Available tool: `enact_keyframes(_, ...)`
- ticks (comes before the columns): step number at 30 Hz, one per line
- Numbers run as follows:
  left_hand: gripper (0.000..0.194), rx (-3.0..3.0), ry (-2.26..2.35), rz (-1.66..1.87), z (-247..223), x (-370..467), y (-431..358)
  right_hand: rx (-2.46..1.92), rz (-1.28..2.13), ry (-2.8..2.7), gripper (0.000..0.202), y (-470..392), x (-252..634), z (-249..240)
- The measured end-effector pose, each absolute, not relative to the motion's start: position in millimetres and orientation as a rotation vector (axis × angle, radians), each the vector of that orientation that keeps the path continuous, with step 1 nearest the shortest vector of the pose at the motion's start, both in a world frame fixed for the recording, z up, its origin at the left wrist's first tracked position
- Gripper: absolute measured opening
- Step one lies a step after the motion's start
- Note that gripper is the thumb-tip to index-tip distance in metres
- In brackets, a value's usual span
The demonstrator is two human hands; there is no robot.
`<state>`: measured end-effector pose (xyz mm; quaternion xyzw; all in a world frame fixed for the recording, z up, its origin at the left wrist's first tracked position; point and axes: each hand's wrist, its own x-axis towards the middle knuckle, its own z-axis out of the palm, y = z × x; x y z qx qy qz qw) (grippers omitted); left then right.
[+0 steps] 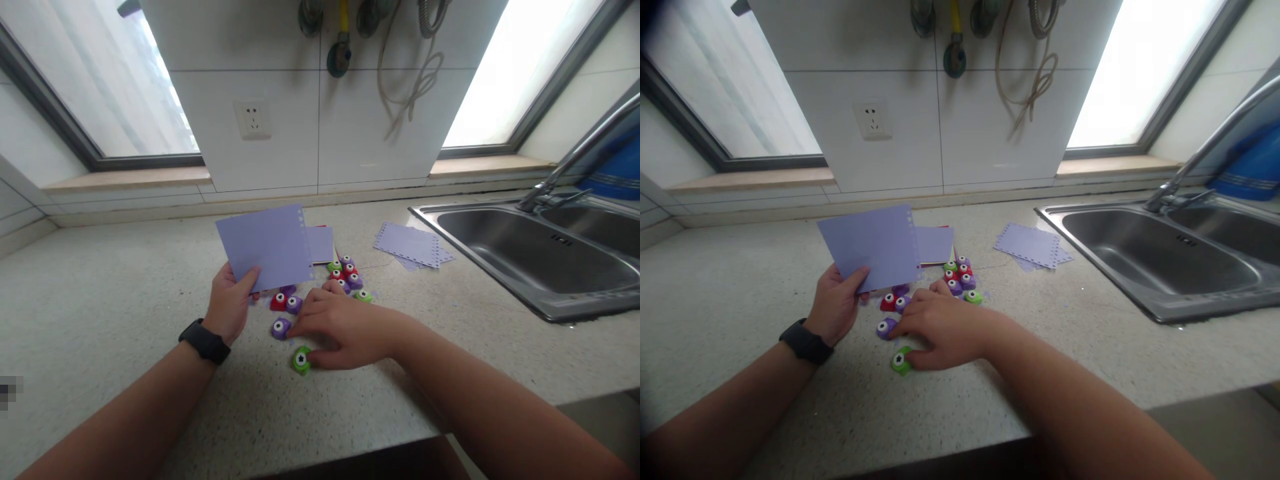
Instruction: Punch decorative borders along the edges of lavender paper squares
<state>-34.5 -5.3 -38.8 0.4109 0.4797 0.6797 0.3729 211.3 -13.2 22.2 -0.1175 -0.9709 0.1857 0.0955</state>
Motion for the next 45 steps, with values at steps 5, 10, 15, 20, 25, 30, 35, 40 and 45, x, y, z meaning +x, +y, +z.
enact_keyframes(5,0.037,1.050,1.230,1.725,-39,-35,-5,-0.309,0.509,-2.902,0.032,-10,209,14)
enact_keyframes(10,0.037,1.067,1.237,1.723,-40,-35,-5,-0.278,0.818,-2.768,0.023,-8,215,19)
enact_keyframes(15,0.037,1.083,1.228,1.705,-42,-36,-6,-0.464,1.244,-2.264,0.030,-3,224,26)
enact_keyframes(20,0.042,1.125,1.270,1.652,-43,-36,-8,-0.533,1.448,-1.690,0.039,11,225,19)
enact_keyframes(25,0.046,1.137,1.280,1.615,-41,-36,-11,-0.518,1.431,-1.504,0.047,22,225,13)
enact_keyframes(30,0.040,1.176,1.289,1.590,-40,-36,-13,-0.489,1.343,-1.532,0.051,26,227,13)
enact_keyframes(35,0.038,1.202,1.286,1.566,-41,-37,-13,-0.451,1.111,-1.595,0.051,27,228,13)
enact_keyframes(40,0.040,1.204,1.261,1.553,-42,-37,-13,-0.511,0.729,-1.625,0.038,26,232,14)
enact_keyframes(45,0.043,1.206,1.295,1.540,-38,-35,-15,-0.532,0.483,-1.662,0.032,26,238,18)
